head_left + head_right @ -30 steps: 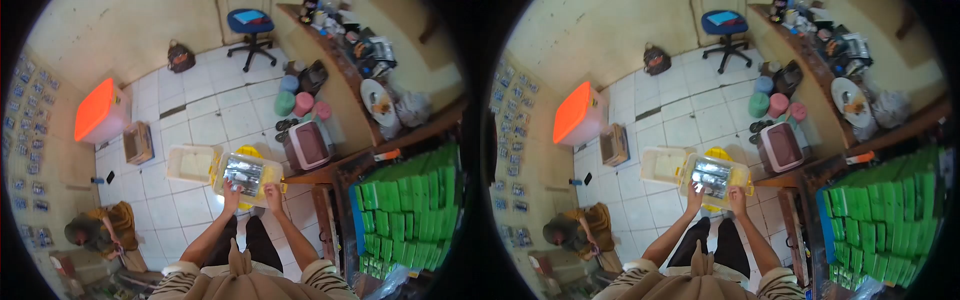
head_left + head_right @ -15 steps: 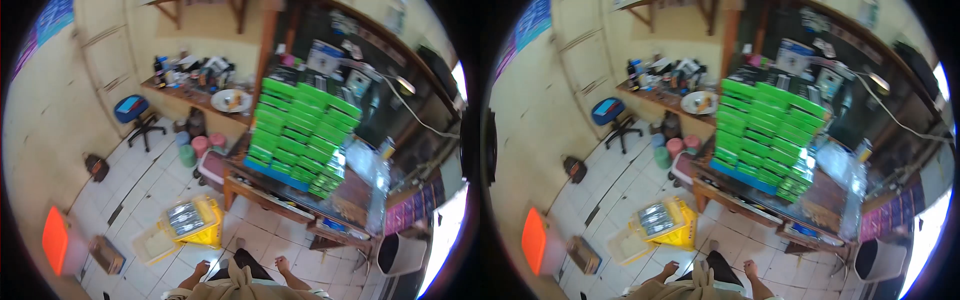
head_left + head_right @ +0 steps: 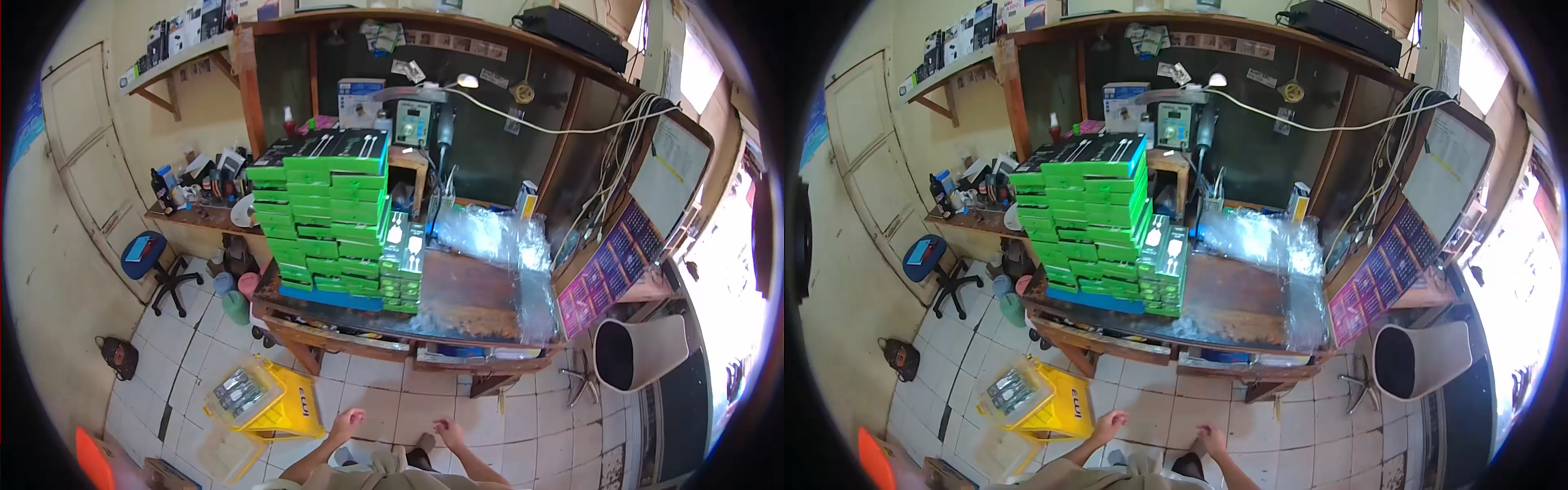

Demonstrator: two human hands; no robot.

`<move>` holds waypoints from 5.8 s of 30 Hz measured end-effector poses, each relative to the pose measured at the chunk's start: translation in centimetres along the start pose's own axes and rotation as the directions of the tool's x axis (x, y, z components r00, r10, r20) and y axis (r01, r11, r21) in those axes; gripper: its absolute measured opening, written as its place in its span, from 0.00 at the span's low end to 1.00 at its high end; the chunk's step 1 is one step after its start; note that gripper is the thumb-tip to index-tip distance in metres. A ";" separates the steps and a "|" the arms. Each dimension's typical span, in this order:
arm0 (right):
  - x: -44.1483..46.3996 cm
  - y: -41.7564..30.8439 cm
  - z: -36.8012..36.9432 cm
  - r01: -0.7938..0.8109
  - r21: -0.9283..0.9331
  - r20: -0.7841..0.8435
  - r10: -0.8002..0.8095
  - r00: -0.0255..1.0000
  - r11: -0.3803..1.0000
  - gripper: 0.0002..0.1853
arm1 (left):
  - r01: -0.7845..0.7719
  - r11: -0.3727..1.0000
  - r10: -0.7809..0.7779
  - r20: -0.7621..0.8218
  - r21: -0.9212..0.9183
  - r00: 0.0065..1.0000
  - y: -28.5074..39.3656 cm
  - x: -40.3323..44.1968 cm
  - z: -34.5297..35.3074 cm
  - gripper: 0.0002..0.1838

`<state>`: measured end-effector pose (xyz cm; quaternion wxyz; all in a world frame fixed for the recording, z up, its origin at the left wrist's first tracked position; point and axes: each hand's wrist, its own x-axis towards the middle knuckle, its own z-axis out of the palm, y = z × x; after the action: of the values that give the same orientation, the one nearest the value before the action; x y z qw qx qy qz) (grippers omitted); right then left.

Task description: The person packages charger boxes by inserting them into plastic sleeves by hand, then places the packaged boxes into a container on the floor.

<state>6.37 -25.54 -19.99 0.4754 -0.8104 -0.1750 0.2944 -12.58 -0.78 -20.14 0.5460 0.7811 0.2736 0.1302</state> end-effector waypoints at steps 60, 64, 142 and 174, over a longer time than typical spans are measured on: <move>18.3 -19.2 -13.3 0.332 -0.175 -0.558 -0.371 0.742 0.927 0.15 | -0.346 0.938 0.337 -0.250 0.010 0.908 25.5 25.1 15.2 0.12; 18.3 -18.3 -19.9 0.281 -0.422 -0.631 -0.502 0.591 0.862 0.12 | -0.547 0.832 0.553 -0.224 0.096 0.802 30.3 25.8 16.3 0.12; 14.4 -36.9 -21.9 0.796 -0.312 -0.065 -0.847 0.528 0.519 0.09 | -0.859 0.325 0.921 0.074 0.395 0.383 41.0 26.6 1.4 0.05; 21.6 -30.3 -20.3 0.688 -0.271 0.018 -0.711 0.703 0.673 0.09 | -0.818 0.406 0.756 0.353 0.407 0.551 35.0 30.0 0.7 0.05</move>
<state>35.82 -12.19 7.42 0.4496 -0.7482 -0.4871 0.0284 22.25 6.82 9.09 0.1960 0.9396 -0.1337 0.2465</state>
